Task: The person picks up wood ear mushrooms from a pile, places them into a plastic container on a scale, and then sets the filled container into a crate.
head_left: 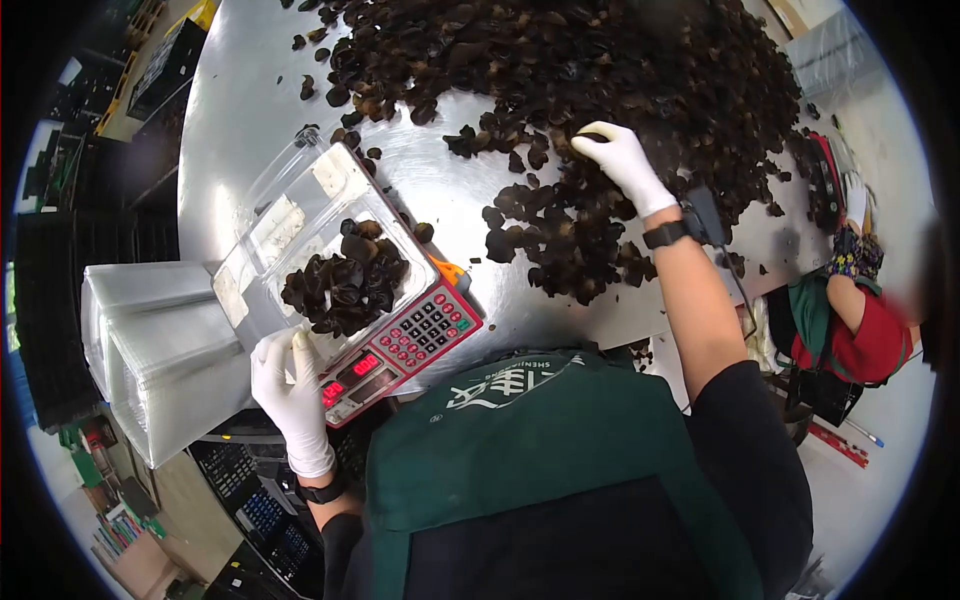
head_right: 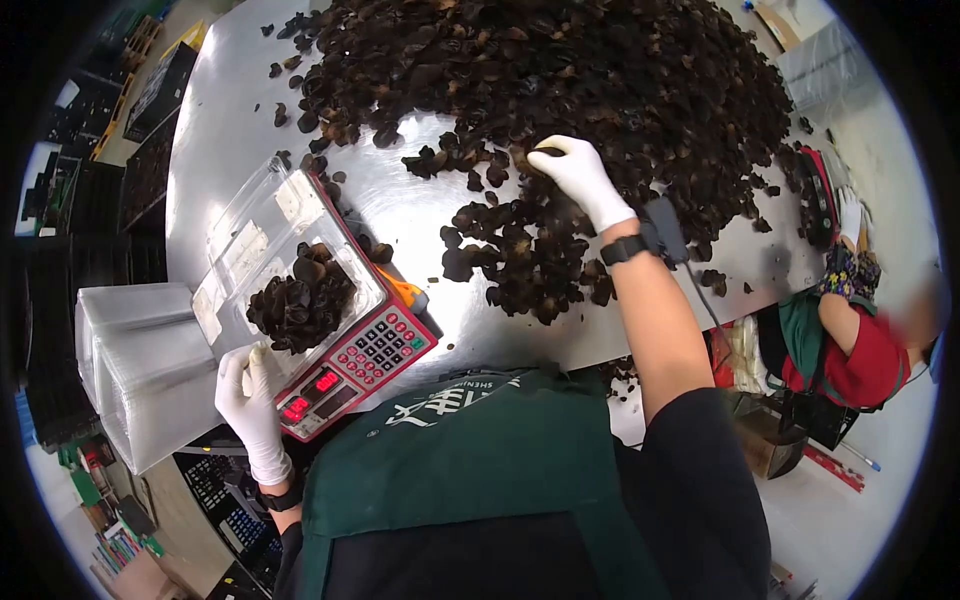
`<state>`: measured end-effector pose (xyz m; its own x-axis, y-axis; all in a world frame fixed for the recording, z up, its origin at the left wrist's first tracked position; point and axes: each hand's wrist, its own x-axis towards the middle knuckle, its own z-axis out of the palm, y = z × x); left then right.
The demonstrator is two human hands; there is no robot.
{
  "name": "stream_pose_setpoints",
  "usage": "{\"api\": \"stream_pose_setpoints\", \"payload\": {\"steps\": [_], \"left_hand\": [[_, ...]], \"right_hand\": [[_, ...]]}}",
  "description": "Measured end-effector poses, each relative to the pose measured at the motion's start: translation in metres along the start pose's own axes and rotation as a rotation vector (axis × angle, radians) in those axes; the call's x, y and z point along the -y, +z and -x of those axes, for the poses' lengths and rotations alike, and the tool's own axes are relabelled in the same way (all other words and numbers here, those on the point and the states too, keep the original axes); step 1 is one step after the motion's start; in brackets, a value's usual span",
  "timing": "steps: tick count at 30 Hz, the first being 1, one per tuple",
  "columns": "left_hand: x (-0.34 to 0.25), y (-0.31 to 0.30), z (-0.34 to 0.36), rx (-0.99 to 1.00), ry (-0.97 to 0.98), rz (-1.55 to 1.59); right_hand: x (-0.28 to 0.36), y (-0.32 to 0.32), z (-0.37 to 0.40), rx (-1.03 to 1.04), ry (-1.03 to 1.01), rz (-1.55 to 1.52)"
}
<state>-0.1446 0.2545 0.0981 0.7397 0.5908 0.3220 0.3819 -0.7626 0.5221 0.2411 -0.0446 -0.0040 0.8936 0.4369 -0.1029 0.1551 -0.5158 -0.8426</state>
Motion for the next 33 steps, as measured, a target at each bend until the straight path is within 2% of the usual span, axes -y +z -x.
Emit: {"api": "stream_pose_setpoints", "payload": {"steps": [2, 4, 7, 10, 12, 14, 17, 18, 21, 22, 23, 26, 28, 30, 33], "left_hand": [[-0.001, 0.001, 0.001, -0.025, -0.060, 0.081], [0.001, 0.004, 0.001, -0.044, -0.063, 0.089], [0.001, 0.004, 0.001, -0.043, -0.057, 0.093], [0.000, 0.002, 0.005, -0.056, -0.068, 0.076], [0.002, 0.004, 0.007, -0.060, -0.074, 0.088], [0.003, 0.006, 0.008, -0.067, -0.071, 0.093], [0.001, 0.008, 0.007, -0.052, -0.054, 0.087], [0.002, 0.008, 0.008, -0.059, -0.052, 0.098], [0.001, 0.005, 0.010, -0.083, -0.006, 0.040], [0.003, 0.004, 0.010, -0.090, 0.024, 0.029], [0.003, 0.003, 0.012, -0.114, 0.006, 0.054], [0.004, -0.005, 0.015, -0.172, -0.026, 0.082], [0.016, -0.010, 0.020, -0.203, -0.040, 0.087], [0.023, -0.014, 0.024, -0.234, -0.109, 0.146], [0.024, -0.026, 0.023, -0.262, -0.175, 0.125]], "right_hand": [[0.019, -0.018, 0.011, 0.110, 0.294, -0.544], [0.015, -0.026, 0.014, 0.151, 0.331, -0.706], [0.032, -0.027, 0.035, 0.069, 0.248, -0.457], [0.050, -0.018, 0.068, -0.015, 0.005, -0.223], [0.038, -0.002, 0.091, -0.010, -0.172, -0.045], [0.036, 0.016, 0.114, 0.088, -0.293, 0.299], [0.039, 0.051, 0.145, 0.160, -0.432, 0.627], [0.034, 0.060, 0.148, 0.098, -0.518, 0.717], [0.025, 0.071, 0.134, -0.053, -0.473, 0.624], [0.015, 0.073, 0.126, -0.103, -0.517, 0.581], [0.006, 0.072, 0.118, -0.091, -0.571, 0.474], [0.007, 0.060, 0.100, -0.056, -0.458, 0.248], [0.003, 0.053, 0.087, -0.105, -0.405, 0.205], [0.007, 0.045, 0.078, -0.031, -0.453, 0.341], [0.045, 0.043, 0.071, 0.006, -0.499, 0.349]]}}
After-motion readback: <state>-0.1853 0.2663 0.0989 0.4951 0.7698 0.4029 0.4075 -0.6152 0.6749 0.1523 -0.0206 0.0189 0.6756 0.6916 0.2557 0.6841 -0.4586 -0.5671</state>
